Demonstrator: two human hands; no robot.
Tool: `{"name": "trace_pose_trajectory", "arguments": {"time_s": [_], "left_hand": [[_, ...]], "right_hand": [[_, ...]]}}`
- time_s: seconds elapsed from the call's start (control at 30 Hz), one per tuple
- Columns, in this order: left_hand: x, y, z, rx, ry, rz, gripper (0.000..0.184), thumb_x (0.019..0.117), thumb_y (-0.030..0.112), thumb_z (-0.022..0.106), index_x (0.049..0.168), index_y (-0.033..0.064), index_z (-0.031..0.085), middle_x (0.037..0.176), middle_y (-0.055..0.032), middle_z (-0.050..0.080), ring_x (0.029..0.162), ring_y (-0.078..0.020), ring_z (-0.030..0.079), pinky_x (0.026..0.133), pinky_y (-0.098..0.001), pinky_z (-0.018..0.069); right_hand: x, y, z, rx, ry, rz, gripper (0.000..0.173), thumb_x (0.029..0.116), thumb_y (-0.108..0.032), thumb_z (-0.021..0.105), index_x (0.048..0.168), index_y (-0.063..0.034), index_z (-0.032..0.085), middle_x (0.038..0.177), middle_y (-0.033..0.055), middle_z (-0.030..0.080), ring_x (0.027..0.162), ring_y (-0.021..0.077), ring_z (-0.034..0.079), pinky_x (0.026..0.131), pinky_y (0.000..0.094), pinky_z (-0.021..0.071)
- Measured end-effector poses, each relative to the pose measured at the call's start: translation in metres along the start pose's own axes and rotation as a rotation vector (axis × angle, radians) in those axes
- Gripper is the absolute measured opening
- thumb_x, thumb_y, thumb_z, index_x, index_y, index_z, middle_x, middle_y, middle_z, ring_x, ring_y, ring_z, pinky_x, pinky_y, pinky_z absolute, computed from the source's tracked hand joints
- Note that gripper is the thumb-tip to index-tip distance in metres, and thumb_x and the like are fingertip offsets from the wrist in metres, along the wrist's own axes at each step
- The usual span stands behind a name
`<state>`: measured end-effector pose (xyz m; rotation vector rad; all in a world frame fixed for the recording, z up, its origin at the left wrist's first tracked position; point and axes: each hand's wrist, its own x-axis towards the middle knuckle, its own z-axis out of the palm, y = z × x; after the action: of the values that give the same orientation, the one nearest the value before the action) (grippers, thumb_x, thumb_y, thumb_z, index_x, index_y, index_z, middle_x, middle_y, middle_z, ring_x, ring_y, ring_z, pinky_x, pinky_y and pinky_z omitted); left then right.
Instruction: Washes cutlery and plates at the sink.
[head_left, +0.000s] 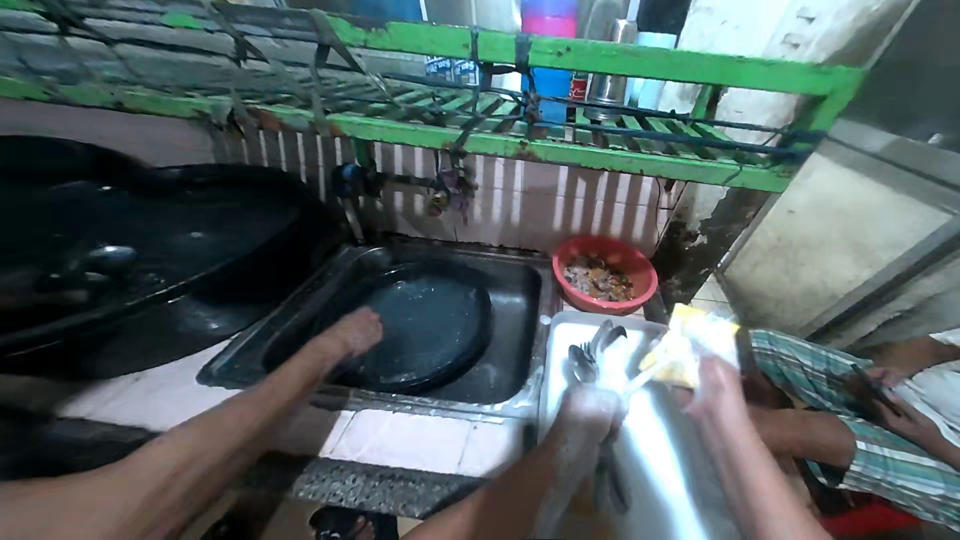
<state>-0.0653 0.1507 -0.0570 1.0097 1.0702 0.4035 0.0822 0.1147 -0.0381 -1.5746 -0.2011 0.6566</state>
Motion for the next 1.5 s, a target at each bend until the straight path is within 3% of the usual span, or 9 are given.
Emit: {"name": "trace_pose_trajectory", "arguments": {"time_s": [0.2,0.4,0.57,0.63,0.77,0.93,1.07,1.17,1.5], "left_hand": [[0.017,-0.001,-0.008,-0.172,-0.05,0.094,0.019,0.1063,0.015,0.053,0.103,0.0022,0.066,0.073,-0.0006,0.061,0.056,-0.0077,0.055,0.052,-0.0229,0.0481],[0.035,0.002,-0.02,-0.232,-0.152,0.197,0.017,0.0987,0.014,0.065,0.11,0.0009,0.068,0.097,-0.0087,0.072,0.091,-0.0164,0.069,0.083,-0.035,0.0583],[0.045,0.011,-0.031,-0.316,-0.182,0.137,0.02,0.1062,0.015,0.054,0.112,-0.001,0.063,0.077,-0.0065,0.066,0.066,-0.0159,0.066,0.066,-0.0318,0.059],[0.049,0.015,-0.036,-0.394,-0.131,0.11,0.018,0.1062,0.014,0.053,0.115,0.0016,0.061,0.074,-0.0046,0.059,0.058,-0.0158,0.06,0.06,-0.0331,0.0584],[0.032,0.015,-0.021,-0.008,-0.07,-0.006,0.017,0.1004,0.017,0.064,0.111,0.0031,0.063,0.077,-0.0033,0.06,0.059,-0.0135,0.059,0.056,-0.0302,0.0539],[0.018,0.017,0.004,0.011,-0.021,-0.061,0.012,0.0937,0.005,0.066,0.102,0.0008,0.058,0.068,-0.0043,0.061,0.052,-0.0124,0.06,0.051,-0.0264,0.0531],[0.027,0.011,0.002,0.142,0.017,0.032,0.022,0.0897,0.002,0.067,0.11,-0.0012,0.058,0.073,-0.0044,0.062,0.059,-0.012,0.06,0.055,-0.0268,0.0511],[0.024,-0.005,0.001,0.097,0.04,0.073,0.015,0.0908,0.007,0.069,0.101,0.0005,0.06,0.071,-0.0036,0.061,0.058,-0.0118,0.059,0.055,-0.0269,0.0501],[0.026,-0.02,-0.004,0.056,0.025,0.145,0.012,0.0915,0.013,0.07,0.094,0.0036,0.062,0.067,-0.0014,0.06,0.056,-0.0106,0.058,0.053,-0.0264,0.0493]], "right_hand": [[-0.009,0.025,0.001,-0.395,-0.155,-0.136,0.035,0.1012,-0.014,0.063,0.129,0.007,0.06,0.115,0.0189,0.069,0.102,0.0215,0.067,0.093,0.0399,0.0542],[-0.007,0.004,-0.01,-0.984,-0.651,0.014,0.043,0.1025,-0.022,0.061,0.138,0.0019,0.055,0.128,0.0221,0.063,0.117,0.0298,0.062,0.104,0.0486,0.0485],[-0.011,0.013,-0.027,-1.25,-1.053,0.085,0.044,0.0967,-0.023,0.069,0.135,-0.0046,0.059,0.119,0.0166,0.067,0.108,0.0256,0.065,0.097,0.0481,0.0511],[-0.007,0.002,-0.039,-1.268,-0.983,0.052,0.043,0.0936,-0.02,0.071,0.132,-0.0032,0.062,0.118,0.0182,0.068,0.109,0.027,0.065,0.097,0.0479,0.0516],[0.004,-0.008,-0.026,-0.876,-0.426,-0.041,0.051,0.0897,-0.019,0.078,0.133,0.0006,0.059,0.118,0.0171,0.068,0.108,0.0248,0.066,0.095,0.0437,0.054],[0.003,0.006,-0.007,-0.558,-0.159,-0.21,0.046,0.0868,-0.007,0.078,0.128,0.0058,0.061,0.114,0.0189,0.069,0.104,0.0246,0.067,0.093,0.0429,0.055],[-0.011,0.022,-0.002,-0.691,-0.229,-0.23,0.052,0.0897,-0.009,0.075,0.135,0.0087,0.056,0.124,0.024,0.066,0.115,0.0299,0.064,0.103,0.0461,0.0497],[0.002,0.015,0.001,-0.877,-0.255,-0.307,0.057,0.0939,-0.017,0.072,0.142,0.0078,0.052,0.135,0.0263,0.062,0.129,0.0345,0.059,0.113,0.0488,0.0429],[0.009,0.027,0.004,-0.929,-0.281,-0.432,0.054,0.0931,-0.019,0.072,0.139,0.0058,0.056,0.13,0.0237,0.066,0.124,0.0338,0.063,0.111,0.0498,0.046]]}}
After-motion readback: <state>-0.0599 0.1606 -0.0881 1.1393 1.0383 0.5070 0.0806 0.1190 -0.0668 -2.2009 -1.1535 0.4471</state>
